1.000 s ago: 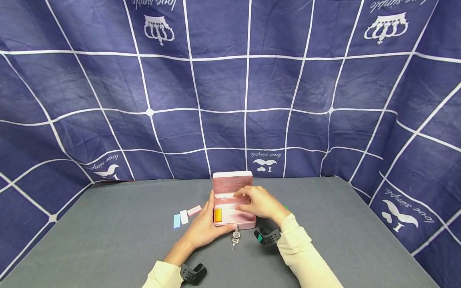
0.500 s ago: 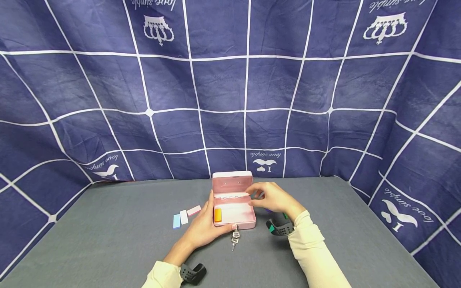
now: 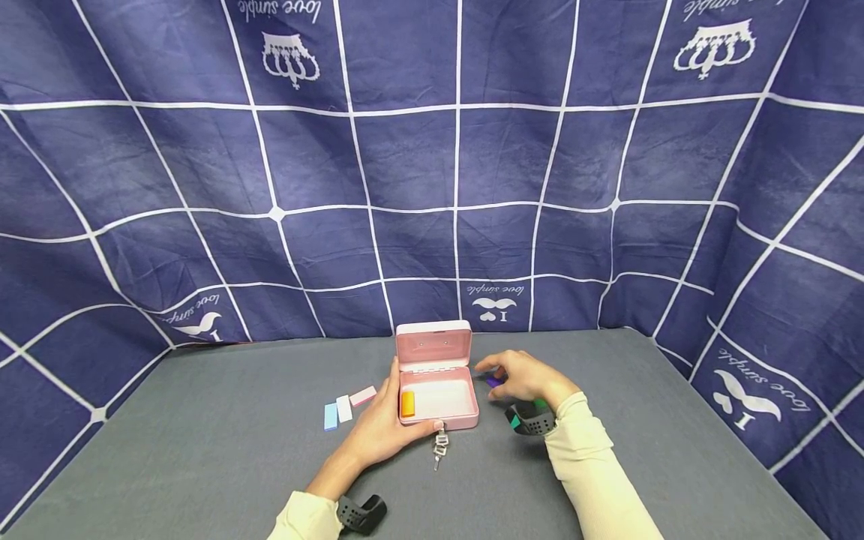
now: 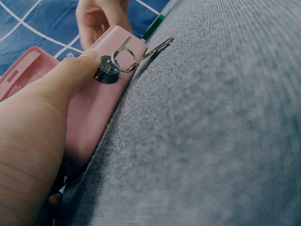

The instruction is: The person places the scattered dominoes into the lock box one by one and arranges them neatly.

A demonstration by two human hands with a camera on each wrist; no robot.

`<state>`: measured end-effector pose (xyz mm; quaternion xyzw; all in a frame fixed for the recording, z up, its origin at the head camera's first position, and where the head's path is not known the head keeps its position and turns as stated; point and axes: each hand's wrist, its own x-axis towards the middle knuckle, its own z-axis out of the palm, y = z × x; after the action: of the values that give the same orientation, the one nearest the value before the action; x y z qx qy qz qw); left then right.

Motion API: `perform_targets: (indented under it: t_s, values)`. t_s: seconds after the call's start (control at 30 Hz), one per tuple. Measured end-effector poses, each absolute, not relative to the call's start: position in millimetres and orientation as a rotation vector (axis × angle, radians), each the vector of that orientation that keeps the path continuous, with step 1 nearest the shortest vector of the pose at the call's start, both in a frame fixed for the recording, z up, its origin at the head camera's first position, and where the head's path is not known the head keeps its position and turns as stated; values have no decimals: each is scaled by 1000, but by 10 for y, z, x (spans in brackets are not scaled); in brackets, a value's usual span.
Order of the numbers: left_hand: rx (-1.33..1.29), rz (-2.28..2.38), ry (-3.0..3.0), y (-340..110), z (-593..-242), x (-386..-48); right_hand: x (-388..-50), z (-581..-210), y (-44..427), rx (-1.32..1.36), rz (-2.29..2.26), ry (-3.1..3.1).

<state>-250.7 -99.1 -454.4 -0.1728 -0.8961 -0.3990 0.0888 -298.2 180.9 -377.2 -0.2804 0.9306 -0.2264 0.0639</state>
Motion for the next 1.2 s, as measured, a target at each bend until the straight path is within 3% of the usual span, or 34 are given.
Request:
perform_targets:
  t_s: [1.2]
  values:
    - [-507,-1192,-2668,-997,-4549,-2516,-3049,-3833,1912,-757,-689,2955]
